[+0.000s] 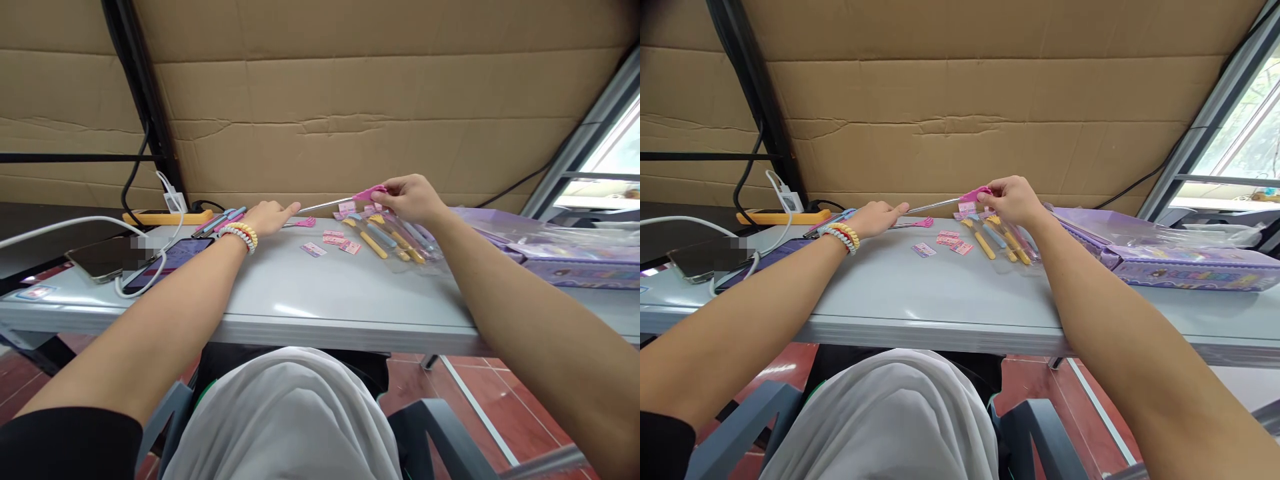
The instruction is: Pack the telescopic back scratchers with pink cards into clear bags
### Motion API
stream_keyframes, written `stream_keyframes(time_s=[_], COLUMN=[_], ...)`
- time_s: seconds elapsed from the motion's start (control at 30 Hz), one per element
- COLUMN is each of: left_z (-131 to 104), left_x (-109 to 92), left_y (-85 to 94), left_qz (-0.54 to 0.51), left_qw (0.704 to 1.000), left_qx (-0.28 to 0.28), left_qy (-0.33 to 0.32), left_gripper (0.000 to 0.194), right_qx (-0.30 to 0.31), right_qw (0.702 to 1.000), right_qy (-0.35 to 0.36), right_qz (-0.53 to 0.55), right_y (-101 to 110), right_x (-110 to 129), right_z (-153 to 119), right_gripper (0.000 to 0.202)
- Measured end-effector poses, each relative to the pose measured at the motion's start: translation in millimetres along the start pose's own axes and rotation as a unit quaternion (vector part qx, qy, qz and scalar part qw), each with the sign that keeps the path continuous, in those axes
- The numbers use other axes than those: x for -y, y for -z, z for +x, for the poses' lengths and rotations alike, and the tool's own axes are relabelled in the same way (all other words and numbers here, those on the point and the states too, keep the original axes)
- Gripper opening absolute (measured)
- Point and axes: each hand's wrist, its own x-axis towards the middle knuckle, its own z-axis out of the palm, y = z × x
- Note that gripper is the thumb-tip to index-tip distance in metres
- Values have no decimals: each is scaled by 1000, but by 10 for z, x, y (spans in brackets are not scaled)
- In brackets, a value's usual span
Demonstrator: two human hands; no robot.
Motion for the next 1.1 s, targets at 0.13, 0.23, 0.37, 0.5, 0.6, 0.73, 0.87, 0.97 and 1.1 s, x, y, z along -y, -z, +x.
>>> stream_keyframes(time_s=[0.13, 0.23, 0.37, 0.5, 0.6, 0.73, 0.87, 0.97, 1.1], left_z=[-12, -18, -9, 11, 19, 25, 39, 50, 52], left_x=[-30, -105, -248, -281, -198, -96, -133, -182, -188], left_y=[6, 8, -10, -21, 0, 44, 59, 50, 38], left_qz=[-6, -19, -37, -38, -28, -17, -1, 16, 32], left_qw=[1000, 1000, 999, 999, 999, 998, 996, 994, 991], left_qx=[-5, -7, 10, 8, -4, -27, -59, -79, -105], left_qy=[8, 15, 8, 8, 28, 50, 64, 74, 82], left_gripper=[77, 78, 77, 78, 80, 81, 81, 81, 78], right_qx=[-38, -115, -165, -207, -244, -285, -308, -317, -323], right_qw=[999, 987, 965, 948, 934, 915, 903, 897, 887], right_qy=[-4, -17, -58, -123, -175, -227, -253, -262, -275], right_qz=[-27, -111, -195, -207, -193, -173, -161, -163, -179], right_y=[-89, -153, -187, -125, 4, 190, 261, 258, 269], right_x=[38, 27, -44, -123, -192, -255, -267, -290, -359], right_z=[22, 55, 80, 98, 104, 88, 80, 85, 85], right_gripper=[32, 36, 37, 37, 35, 32, 32, 32, 33])
